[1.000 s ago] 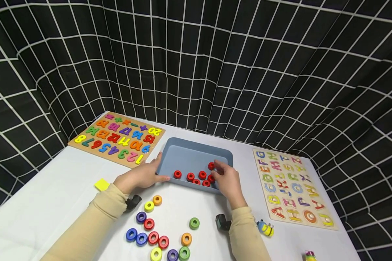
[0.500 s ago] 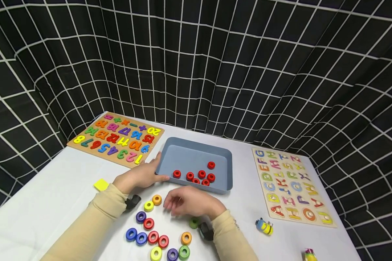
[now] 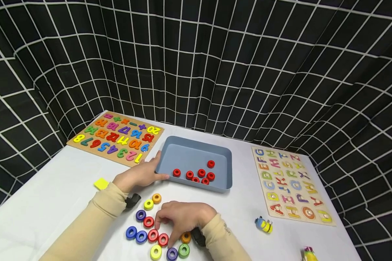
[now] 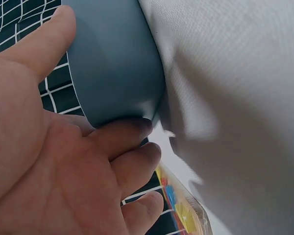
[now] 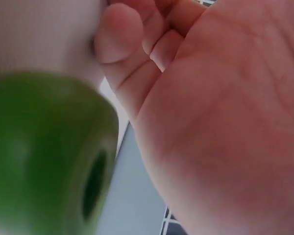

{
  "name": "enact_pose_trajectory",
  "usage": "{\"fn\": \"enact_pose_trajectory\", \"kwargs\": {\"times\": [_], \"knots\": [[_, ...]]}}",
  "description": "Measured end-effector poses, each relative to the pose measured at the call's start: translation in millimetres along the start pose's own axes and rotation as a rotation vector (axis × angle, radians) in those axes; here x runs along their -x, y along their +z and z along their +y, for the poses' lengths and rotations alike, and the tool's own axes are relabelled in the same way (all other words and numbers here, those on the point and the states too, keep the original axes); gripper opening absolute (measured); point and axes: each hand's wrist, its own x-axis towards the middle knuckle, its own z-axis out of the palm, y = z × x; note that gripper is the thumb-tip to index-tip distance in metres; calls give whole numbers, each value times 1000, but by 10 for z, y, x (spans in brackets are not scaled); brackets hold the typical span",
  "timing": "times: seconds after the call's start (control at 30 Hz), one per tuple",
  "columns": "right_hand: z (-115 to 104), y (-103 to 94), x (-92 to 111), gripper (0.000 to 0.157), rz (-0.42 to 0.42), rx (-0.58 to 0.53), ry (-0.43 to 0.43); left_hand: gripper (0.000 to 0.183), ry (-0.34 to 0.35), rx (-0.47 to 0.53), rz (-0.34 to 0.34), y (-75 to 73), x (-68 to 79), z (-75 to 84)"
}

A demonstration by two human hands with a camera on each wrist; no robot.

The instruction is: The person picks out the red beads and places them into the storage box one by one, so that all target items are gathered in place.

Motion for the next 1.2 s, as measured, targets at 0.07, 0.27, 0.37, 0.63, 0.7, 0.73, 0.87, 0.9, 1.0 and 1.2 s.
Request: {"fn": "enact_pose_trajectory", "kwargs": {"times": [0.07,0.27,0.37,0.63,0.7,0.73,0.87,0.9,1.0,1.2], "knots": [[-21,6,-21,39,-6,7,-14,107,2,-1,-1,-6,0,5],[-13,-18,-33,25,-10,-36,-7,105,6,14,-2,1,-2,-7],[40,-91,47,23,41,-193,34,105,-6,18,-3,4,-3,-21],[318,-383,343,39,671,-418,158,105,16,-21,1,-8,-19,4],[396,-434,336,39,828,-417,248,105,24,-34,0,-3,-16,12],[442,-445,318,38,883,-415,297,105,22,-34,-5,6,-17,17],[596,-451,214,34,989,-383,441,106,17,-35,-26,43,-23,26],[623,-447,186,33,999,-366,467,106,14,-35,-30,48,-25,25],[688,-438,107,34,1019,-321,508,106,11,-29,-36,50,-29,19],[755,-499,14,42,994,-191,495,105,-9,-13,-34,-34,-65,9]]}}
